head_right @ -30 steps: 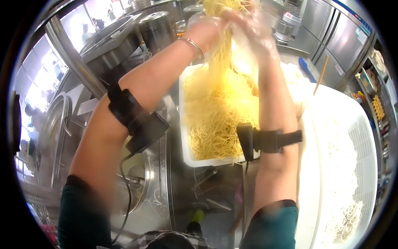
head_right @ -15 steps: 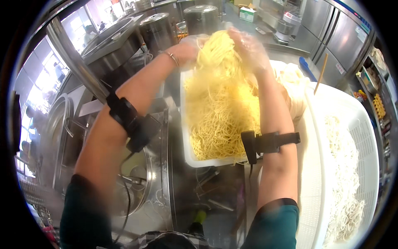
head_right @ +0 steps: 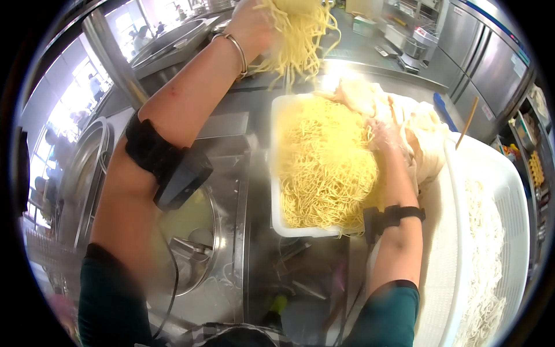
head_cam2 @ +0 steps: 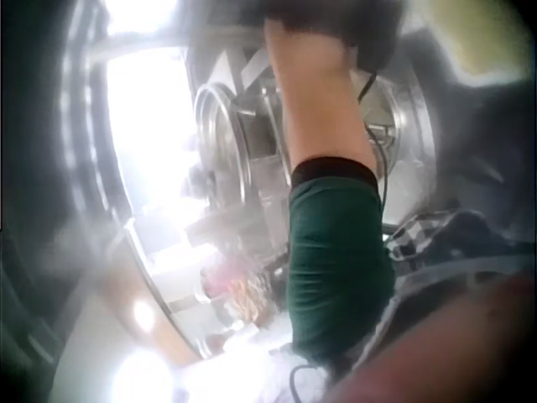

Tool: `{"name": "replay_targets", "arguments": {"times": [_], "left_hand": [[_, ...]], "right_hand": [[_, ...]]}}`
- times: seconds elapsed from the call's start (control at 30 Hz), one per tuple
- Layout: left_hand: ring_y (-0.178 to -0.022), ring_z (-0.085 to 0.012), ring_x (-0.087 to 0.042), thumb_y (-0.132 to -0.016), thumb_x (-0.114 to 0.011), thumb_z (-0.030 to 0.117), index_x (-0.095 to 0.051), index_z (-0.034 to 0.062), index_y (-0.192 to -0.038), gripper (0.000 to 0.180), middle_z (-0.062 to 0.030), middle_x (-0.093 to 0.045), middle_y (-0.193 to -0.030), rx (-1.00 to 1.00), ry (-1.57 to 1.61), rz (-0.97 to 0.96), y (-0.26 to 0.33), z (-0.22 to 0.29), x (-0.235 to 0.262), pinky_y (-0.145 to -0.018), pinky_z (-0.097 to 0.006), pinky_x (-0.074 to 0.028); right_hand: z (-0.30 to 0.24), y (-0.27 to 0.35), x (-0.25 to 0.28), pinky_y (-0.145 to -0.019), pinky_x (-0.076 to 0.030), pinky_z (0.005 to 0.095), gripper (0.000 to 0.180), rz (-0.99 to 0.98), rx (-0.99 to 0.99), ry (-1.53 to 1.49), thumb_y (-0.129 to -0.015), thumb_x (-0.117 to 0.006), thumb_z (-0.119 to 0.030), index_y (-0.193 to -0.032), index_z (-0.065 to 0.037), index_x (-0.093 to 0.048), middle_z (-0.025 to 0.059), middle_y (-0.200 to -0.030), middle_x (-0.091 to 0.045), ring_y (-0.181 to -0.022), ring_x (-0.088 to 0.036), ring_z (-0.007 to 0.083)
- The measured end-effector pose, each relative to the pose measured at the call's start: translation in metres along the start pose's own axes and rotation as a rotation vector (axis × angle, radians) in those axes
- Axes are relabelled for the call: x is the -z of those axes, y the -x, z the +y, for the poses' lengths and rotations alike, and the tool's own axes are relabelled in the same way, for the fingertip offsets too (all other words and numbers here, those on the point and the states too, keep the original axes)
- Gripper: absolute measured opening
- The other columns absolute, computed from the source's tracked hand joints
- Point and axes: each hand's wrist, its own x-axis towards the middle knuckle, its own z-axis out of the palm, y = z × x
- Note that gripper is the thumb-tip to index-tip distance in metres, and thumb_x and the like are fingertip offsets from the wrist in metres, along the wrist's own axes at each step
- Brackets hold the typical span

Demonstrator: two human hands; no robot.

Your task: Preparing and boiling different types of noodles in a commercial kitchen vat.

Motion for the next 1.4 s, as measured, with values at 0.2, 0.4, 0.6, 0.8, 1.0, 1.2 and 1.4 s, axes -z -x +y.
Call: {"name": "replay_targets", "arguments": {"times": [0.2,0.4,0.6,0.8,1.0,1.2,1.4], "left_hand": [[-0.086,-0.016,-0.054,-0.077,-0.044,0.02,-0.062,0.0151,-0.09,0.023,-0.0004,-0.061,-0.086,0.12,0.173,-0.383,0.031,0.011,-0.023,-0.072,-0.03,-0.041],[-0.084,-0.0237,-0.054,-0.07,-0.049,0.018,-0.063,0.0115,-0.081,0.019,-0.0099,-0.059,-0.082,0.544,0.401,-0.248,0.066,0.016,0.069,-0.071,-0.032,-0.044],[-0.079,-0.0269,-0.056,-0.066,-0.058,0.025,-0.06,0.0078,-0.084,0.025,-0.0125,-0.06,-0.079,0.505,0.65,-0.737,0.152,-0.018,0.147,-0.07,-0.035,-0.045],[-0.073,-0.024,-0.058,-0.062,-0.066,0.033,-0.059,0.0069,-0.087,0.037,-0.0116,-0.061,-0.079,0.829,1.238,-0.54,0.232,-0.023,0.223,-0.066,-0.031,-0.045],[-0.082,-0.0244,-0.056,-0.058,-0.067,0.035,-0.057,0.0014,-0.086,0.045,-0.014,-0.056,-0.09,0.403,0.723,-0.616,0.272,-0.038,0.28,-0.074,-0.032,-0.044],[-0.096,-0.02,-0.053,-0.075,-0.054,0.027,-0.056,0.0044,-0.101,0.034,-0.0049,-0.048,-0.116,0.478,1.134,-0.433,0.385,-0.073,0.342,-0.08,-0.027,-0.041],[-0.102,-0.019,-0.05,-0.075,-0.056,0.012,-0.049,0.0003,-0.111,0.038,-0.0092,-0.053,-0.111,0.99,1.147,-0.367,0.538,-0.097,0.406,-0.083,-0.029,-0.042]], "right_hand": [[-0.132,0.038,-0.134,-0.077,-0.045,0.035,0.029,-0.088,-0.083,-0.038,-0.084,-0.042,-0.004,-0.111,0.003,-0.044,0.0114,-0.091,-0.056,-0.085,-0.054,0.021],[-0.141,0.125,-0.198,-0.073,-0.039,0.0323,0.054,-0.36,-0.29,-0.524,-0.077,-0.055,-0.034,-0.12,-0.009,-0.033,0.0089,-0.106,-0.048,-0.086,-0.048,0.0211],[-0.188,0.187,-0.25,-0.054,-0.04,0.0234,0.013,-0.519,0.32,0.287,-0.077,-0.057,-0.015,-0.079,-0.002,-0.058,0.0038,-0.069,-0.057,-0.062,-0.051,0.0105],[-0.172,0.256,-0.306,-0.072,-0.042,0.0268,0.02,-0.385,0.415,0.177,-0.081,-0.051,-0.017,-0.096,-0.003,-0.051,0.009,-0.095,-0.054,-0.086,-0.052,0.0155],[-0.177,0.34,-0.355,-0.095,-0.032,0.0346,0.042,-0.675,0.081,-0.442,-0.09,-0.03,-0.029,-0.121,-0.001,-0.036,0.0121,-0.119,-0.043,-0.11,-0.041,0.0231],[-0.187,0.401,-0.389,-0.09,-0.04,0.0357,0.036,-0.75,-0.245,-0.772,-0.089,-0.033,-0.022,-0.119,-0.002,-0.038,0.0137,-0.115,-0.046,-0.105,-0.047,0.0224],[-0.156,0.417,-0.405,-0.061,-0.055,0.0304,0.034,-0.665,-0.393,-0.771,-0.081,-0.049,-0.022,-0.11,-0.004,-0.046,0.0091,-0.095,-0.055,-0.077,-0.06,0.0211]]}}
